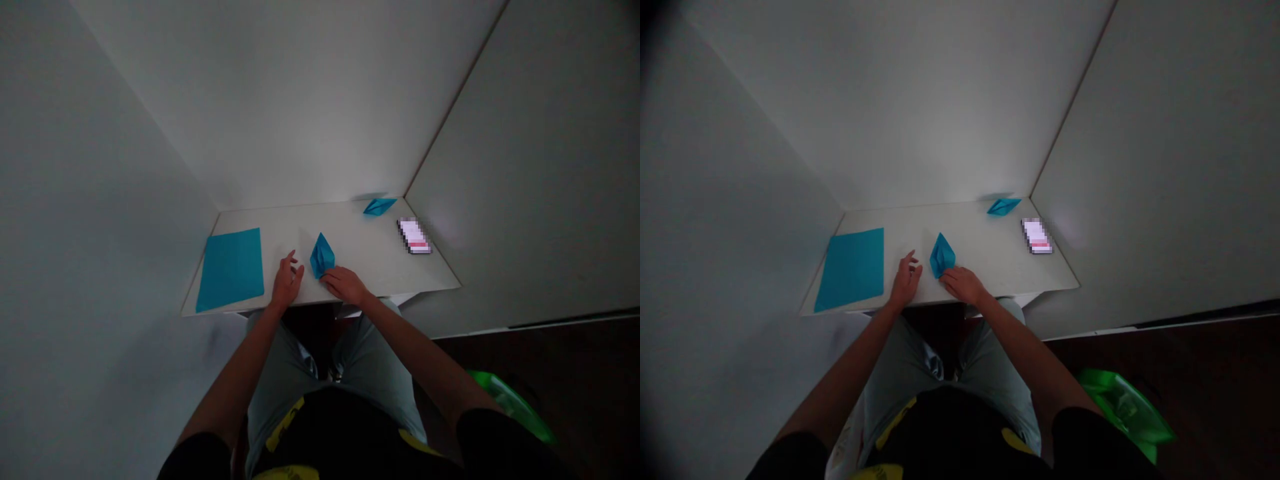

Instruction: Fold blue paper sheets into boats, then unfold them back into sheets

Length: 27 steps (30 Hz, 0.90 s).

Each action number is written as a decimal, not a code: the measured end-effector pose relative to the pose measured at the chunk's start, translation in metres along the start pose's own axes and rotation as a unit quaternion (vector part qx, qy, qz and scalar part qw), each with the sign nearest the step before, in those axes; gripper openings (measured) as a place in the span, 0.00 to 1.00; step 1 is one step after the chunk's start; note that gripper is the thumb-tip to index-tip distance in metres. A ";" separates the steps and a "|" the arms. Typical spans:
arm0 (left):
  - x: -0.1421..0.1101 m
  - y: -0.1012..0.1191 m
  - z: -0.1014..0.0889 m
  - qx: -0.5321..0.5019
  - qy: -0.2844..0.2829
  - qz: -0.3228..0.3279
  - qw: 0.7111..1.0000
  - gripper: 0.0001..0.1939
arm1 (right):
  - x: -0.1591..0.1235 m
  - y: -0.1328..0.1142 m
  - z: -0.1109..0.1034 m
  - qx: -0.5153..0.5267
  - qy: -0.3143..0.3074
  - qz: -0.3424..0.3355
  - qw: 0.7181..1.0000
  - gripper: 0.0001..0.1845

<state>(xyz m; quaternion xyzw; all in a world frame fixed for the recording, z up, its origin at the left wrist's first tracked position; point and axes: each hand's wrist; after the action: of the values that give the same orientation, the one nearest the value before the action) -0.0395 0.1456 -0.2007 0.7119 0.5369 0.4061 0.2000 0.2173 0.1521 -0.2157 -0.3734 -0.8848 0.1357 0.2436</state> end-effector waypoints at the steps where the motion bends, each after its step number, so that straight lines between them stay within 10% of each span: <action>1: 0.004 0.005 0.011 -0.007 0.003 -0.005 1.000 0.34 | -0.001 -0.001 -0.001 -0.002 -0.005 -0.012 1.000 0.16; 8: 0.024 0.012 0.025 0.026 -0.028 -0.091 0.995 0.29 | -0.004 -0.010 -0.006 0.035 -0.026 -0.025 0.999 0.19; 19: 0.021 0.013 0.022 0.042 -0.027 -0.085 0.995 0.17 | 0.000 0.013 -0.007 0.208 0.128 0.213 0.946 0.27; 27: 0.023 0.008 0.022 0.000 -0.041 -0.006 0.999 0.19 | 0.003 0.011 -0.020 0.318 0.048 0.197 0.926 0.34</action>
<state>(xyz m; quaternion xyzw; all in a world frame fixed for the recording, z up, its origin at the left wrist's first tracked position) -0.0149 0.1676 -0.1998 0.7249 0.5324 0.3751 0.2244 0.2325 0.1635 -0.2027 -0.4490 -0.6916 0.4368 0.3597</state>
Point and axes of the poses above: each hand's wrist, its own x-axis towards the middle knuckle, its own z-axis out of the palm, y = z × x, and after that the axes turned 7 degrees about z, right-handed
